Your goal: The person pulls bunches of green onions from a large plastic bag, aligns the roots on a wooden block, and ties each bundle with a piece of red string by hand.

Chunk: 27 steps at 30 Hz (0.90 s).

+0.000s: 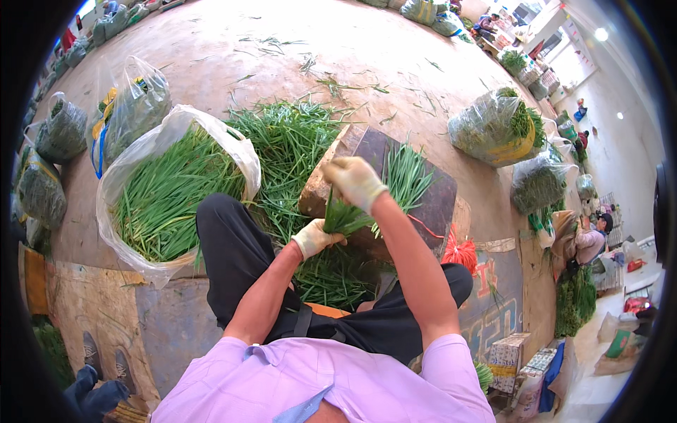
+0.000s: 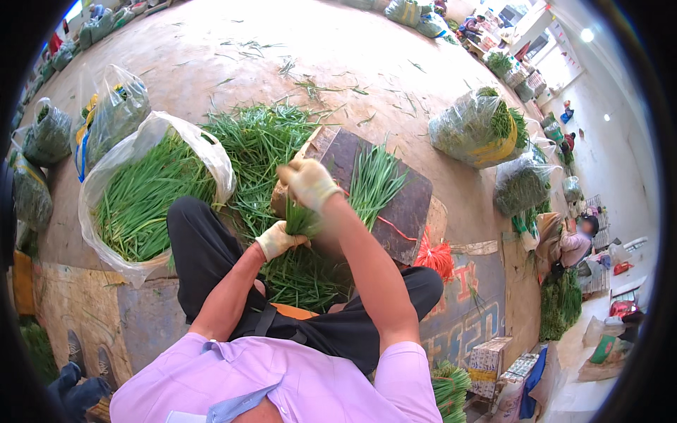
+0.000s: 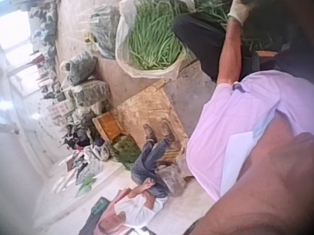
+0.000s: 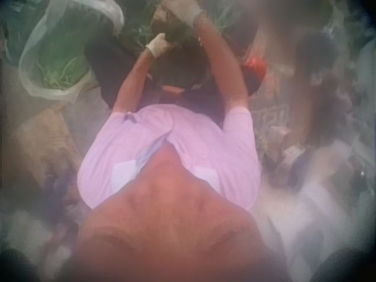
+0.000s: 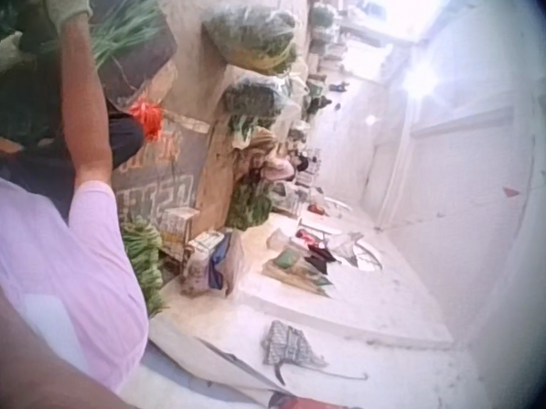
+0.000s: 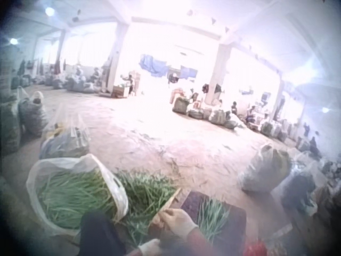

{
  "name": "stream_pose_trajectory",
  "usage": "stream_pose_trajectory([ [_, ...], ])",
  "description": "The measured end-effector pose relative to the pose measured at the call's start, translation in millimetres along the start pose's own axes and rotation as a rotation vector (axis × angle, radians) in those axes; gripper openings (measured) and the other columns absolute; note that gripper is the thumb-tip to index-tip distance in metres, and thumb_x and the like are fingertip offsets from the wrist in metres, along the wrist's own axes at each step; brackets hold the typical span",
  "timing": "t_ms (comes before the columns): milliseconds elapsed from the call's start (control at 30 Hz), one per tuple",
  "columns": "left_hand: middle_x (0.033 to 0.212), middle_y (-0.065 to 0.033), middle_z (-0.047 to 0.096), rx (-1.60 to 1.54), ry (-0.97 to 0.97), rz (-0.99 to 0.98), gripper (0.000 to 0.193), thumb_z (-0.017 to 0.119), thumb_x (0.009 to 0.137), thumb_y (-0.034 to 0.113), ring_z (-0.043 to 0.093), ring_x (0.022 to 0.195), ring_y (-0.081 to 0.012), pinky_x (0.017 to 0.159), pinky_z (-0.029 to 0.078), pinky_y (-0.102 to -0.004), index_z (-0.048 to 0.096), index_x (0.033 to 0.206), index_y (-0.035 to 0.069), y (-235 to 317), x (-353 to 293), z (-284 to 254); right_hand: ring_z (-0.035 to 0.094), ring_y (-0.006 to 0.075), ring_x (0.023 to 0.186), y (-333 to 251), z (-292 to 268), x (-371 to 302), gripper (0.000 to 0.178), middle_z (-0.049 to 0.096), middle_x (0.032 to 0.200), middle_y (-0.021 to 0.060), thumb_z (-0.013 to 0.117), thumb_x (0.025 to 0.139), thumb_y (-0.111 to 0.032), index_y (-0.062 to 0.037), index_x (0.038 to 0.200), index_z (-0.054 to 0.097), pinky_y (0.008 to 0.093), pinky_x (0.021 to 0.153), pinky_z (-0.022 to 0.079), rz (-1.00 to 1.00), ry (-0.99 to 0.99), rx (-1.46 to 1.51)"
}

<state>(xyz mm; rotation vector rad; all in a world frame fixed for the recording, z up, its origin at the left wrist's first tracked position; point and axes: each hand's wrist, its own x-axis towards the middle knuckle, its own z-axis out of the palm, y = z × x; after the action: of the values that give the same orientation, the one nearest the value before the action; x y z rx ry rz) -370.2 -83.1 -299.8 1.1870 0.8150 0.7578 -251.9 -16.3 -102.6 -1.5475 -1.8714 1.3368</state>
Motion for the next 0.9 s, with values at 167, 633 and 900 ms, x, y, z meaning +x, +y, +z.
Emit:
stream_pose_trajectory([
  [167,0.087,-0.0061,0.071,-0.262,0.024,0.092,0.023,0.069,0.091,0.01,0.053,0.065,-0.0089,0.06,0.044,-0.0242,0.071,0.114,0.005,28,-4,-18,0.03,0.0078,0.04,14,-10,-44,0.025,0.042,0.055,-0.0026,0.051,0.104,-0.027,-0.0075,0.089,0.057,0.0265,0.038,0.022,-0.144,0.083,0.946],
  [633,0.091,-0.0078,0.07,-0.481,0.044,0.043,0.021,0.073,0.09,0.016,0.057,0.073,-0.0128,0.072,0.046,-0.0287,0.069,0.103,0.0,33,-1,-11,0.065,0.0105,0.064,37,-8,-52,0.015,0.07,0.083,0.0042,0.06,0.098,-0.008,-0.0019,0.108,0.07,0.022,0.056,0.049,-0.174,0.172,0.317],
  [900,0.093,-0.003,0.071,-0.314,0.073,0.091,0.02,0.076,0.088,0.013,0.061,0.075,-0.0116,0.071,0.05,-0.0281,0.07,0.104,0.003,8,4,-18,0.071,0.0198,0.078,45,37,-19,0.019,0.073,0.092,0.0117,0.071,0.085,-0.004,-0.0007,0.104,0.073,0.0289,0.068,0.055,-0.604,0.482,-0.233],
])
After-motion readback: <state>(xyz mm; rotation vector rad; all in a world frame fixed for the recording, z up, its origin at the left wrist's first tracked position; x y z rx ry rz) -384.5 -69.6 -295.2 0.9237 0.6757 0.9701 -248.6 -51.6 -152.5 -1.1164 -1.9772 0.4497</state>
